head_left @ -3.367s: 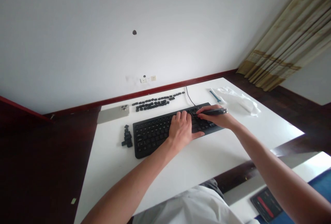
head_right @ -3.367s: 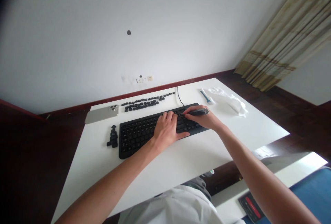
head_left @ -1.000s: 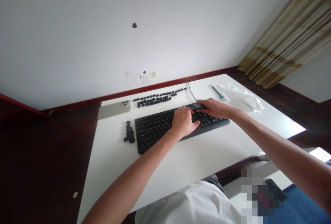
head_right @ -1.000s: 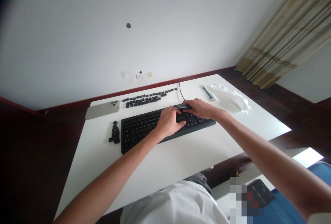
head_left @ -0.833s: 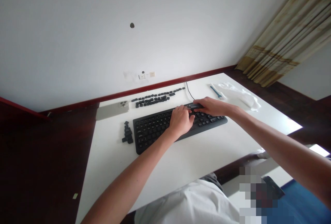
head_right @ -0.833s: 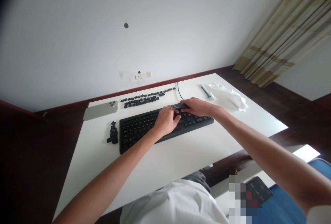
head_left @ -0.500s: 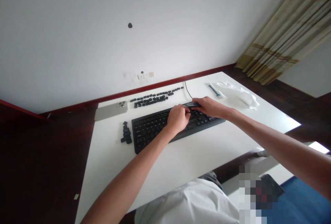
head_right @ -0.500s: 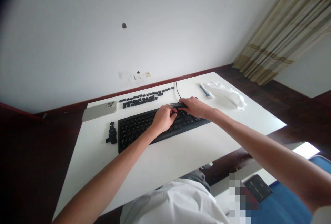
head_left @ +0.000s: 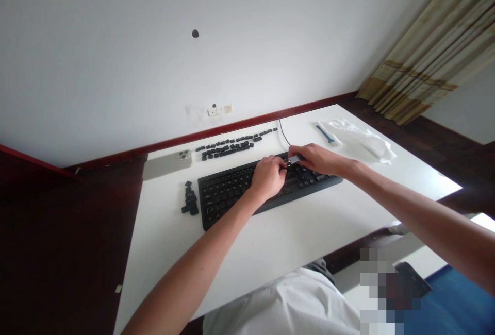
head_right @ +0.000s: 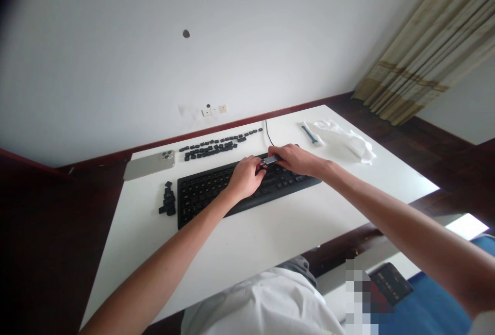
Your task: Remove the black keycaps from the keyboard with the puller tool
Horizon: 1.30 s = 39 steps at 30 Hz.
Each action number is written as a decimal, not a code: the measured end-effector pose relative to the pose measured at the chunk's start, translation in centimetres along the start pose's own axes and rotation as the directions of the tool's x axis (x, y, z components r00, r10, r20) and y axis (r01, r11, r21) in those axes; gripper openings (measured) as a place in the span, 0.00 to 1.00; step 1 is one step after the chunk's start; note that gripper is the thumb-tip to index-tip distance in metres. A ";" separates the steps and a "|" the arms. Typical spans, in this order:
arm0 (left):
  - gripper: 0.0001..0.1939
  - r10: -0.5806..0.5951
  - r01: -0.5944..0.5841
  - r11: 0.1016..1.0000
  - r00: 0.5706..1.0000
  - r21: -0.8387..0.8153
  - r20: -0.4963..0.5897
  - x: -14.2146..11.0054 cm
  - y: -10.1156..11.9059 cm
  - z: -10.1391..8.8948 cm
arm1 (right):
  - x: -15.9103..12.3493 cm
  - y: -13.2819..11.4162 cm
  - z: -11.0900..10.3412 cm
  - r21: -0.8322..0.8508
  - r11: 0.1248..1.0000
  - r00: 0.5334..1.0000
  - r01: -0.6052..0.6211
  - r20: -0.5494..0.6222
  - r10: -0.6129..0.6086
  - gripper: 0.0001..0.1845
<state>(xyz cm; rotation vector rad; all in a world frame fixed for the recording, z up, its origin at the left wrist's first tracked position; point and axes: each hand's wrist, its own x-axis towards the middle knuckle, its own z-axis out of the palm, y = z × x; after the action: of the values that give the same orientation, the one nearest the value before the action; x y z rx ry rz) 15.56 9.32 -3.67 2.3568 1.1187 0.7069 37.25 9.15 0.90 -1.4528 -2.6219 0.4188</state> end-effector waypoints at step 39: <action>0.08 0.017 -0.016 1.000 1.000 -0.004 0.012 0.0 0.2 -0.4 | 0.9 -0.7 0.8 0.702 0.676 0.973 -0.223 0.119 0.197 0.30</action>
<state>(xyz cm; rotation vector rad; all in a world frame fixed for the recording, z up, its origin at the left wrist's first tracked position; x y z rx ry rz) 15.41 9.27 -3.29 2.3662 1.0930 0.6998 35.98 9.41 0.29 -1.4293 -1.9057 1.3222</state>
